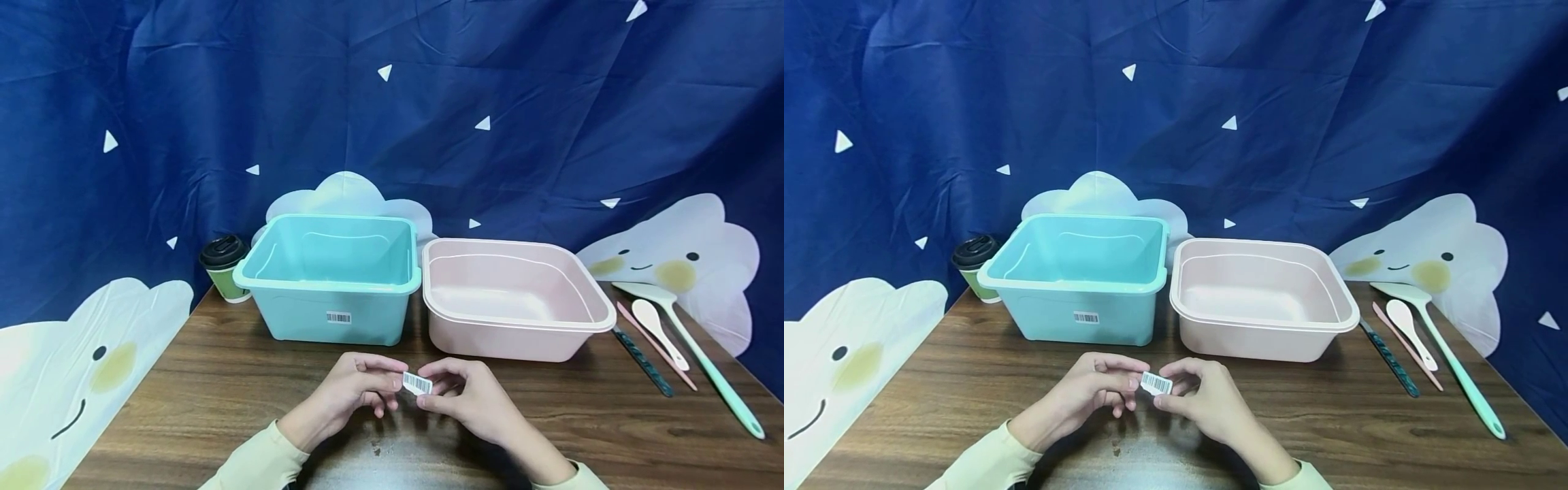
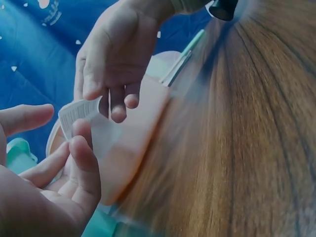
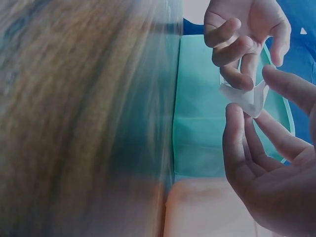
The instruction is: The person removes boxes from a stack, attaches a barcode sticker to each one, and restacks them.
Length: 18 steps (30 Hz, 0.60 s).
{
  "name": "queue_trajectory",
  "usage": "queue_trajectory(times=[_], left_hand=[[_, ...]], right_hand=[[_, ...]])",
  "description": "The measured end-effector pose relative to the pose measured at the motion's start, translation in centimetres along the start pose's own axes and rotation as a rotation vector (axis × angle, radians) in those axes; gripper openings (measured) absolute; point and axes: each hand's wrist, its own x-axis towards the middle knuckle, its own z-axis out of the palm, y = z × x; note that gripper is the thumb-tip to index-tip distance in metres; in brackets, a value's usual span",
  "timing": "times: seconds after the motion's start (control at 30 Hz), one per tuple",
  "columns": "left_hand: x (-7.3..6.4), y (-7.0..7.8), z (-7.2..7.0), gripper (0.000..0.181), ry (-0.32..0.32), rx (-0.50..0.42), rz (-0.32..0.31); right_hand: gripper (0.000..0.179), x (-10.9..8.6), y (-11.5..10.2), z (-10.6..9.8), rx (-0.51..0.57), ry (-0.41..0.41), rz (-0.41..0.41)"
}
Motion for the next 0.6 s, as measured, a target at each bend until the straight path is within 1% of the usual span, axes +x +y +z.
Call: queue_trajectory(times=[0.17, 0.37, 0.6], left_hand=[[0.00, -0.11, 0.18, 0.046, 0.020, 0.079, 0.006], [-0.17, -0.16, 0.55, 0.040, 0.050, 0.188, 0.035], [-0.29, -0.16, 0.60, 0.036, 0.072, 0.253, 0.059]], right_hand=[[0.034, -0.02, -0.01, 0.09, -0.026, 0.003, -0.011], [0.031, -0.08, 0.09, 0.28, -0.043, -0.009, -0.008], [0.028, -0.11, 0.06, 0.41, -0.038, -0.017, -0.012]])
